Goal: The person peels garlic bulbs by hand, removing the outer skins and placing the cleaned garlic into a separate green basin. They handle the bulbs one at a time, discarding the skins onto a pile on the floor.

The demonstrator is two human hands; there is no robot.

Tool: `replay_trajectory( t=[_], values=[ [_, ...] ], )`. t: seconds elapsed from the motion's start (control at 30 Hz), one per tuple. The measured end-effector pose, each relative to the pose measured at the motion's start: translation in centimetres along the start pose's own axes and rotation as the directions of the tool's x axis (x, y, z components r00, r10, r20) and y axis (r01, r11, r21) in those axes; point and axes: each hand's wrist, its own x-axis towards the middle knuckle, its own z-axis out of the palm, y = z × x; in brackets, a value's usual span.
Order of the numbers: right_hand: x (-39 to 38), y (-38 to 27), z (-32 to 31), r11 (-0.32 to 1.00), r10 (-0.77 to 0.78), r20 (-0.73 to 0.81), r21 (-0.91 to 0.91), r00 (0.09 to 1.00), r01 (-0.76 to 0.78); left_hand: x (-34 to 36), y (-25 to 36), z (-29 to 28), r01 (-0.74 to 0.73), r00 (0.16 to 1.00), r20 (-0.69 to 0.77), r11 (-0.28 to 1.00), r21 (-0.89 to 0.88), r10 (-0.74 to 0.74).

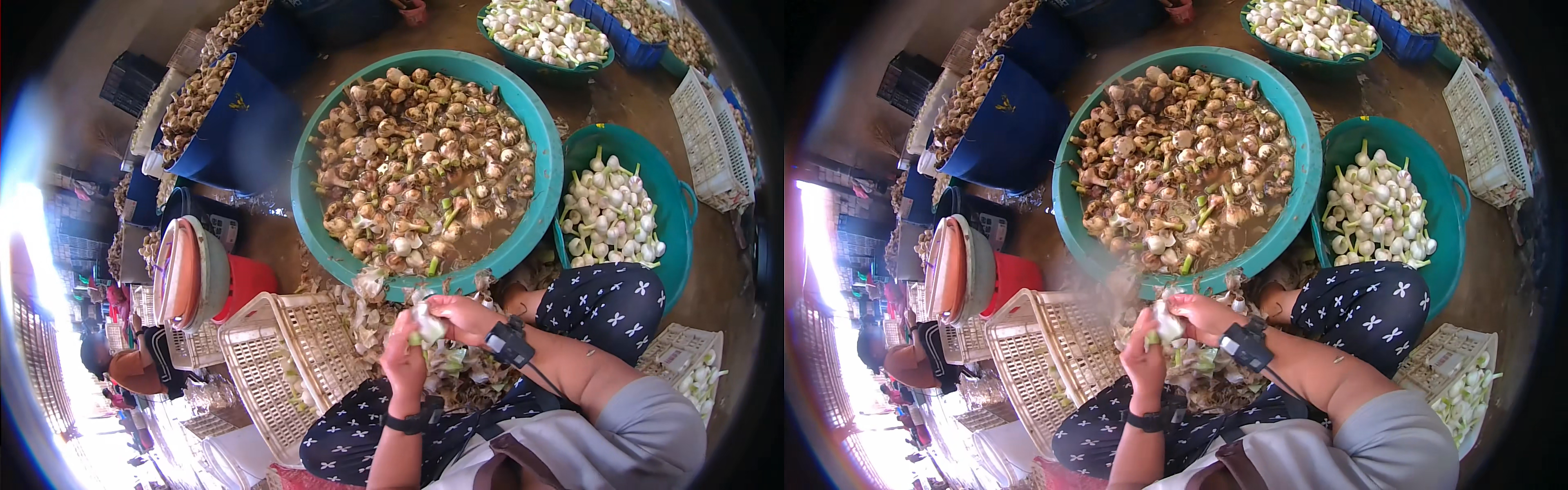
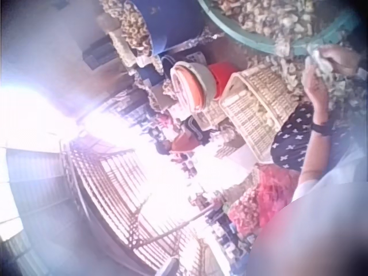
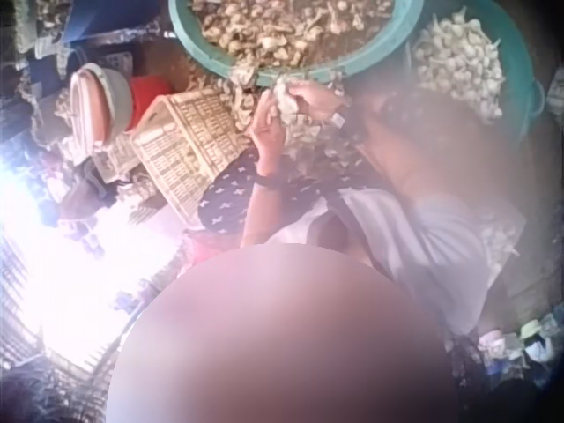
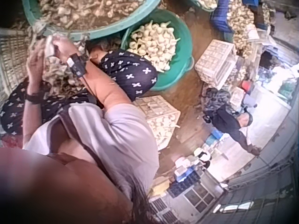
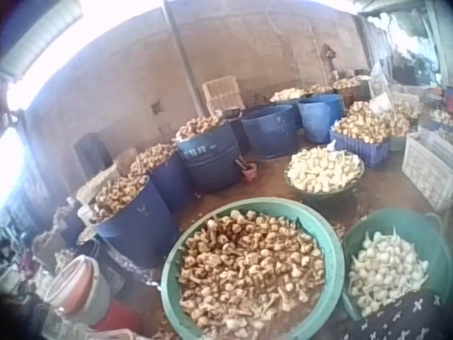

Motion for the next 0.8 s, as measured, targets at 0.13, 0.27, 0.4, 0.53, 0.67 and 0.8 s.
replay_trajectory(
  t=[0.13, 0.27, 0.4, 0.53, 0.67, 0.8],
  values=[
    [-4.8, -1.4, 0.7, 0.868, -0.235, 0.26, -0.378, 0.937, 0.322, 1.0, -1.4, -0.1, 0.218, 0.555, 0.163, -0.046, -0.975, -0.815],
    [-7.2, -5.2, 1.3, 0.852, -0.511, 0.201, -0.008, 0.836, 0.523, 0.5, -4.2, -2.2, 0.28, 0.526, 0.283, -0.152, -0.948, -0.802],
    [-3.4, -3.1, -0.5, 0.244, -0.188, 0.154, -0.949, 0.97, 0.198, 3.1, -1.9, -1.5, 0.375, 0.58, 0.055, 0.206, -0.904, -0.813],
    [6.2, -3.4, -4.6, 0.946, -0.282, -0.462, -0.281, 0.841, 0.163, 6.4, 8.5, -0.4, 0.34, 0.934, 0.29, 0.268, -0.901, -0.208],
    [15.2, -3.5, -11.3, 0.927, -0.296, -0.562, -0.364, 0.773, 0.091, 8.3, 7.2, 0.1, 0.258, 0.95, 0.087, 0.602, -0.756, -0.299],
    [16.9, -1.6, -13.4, 0.881, -0.316, -0.338, -0.45, 0.887, 0.142, 7.4, 2.2, -0.5, 0.487, 0.786, 0.077, 0.539, -0.687, -0.613]
  ],
)
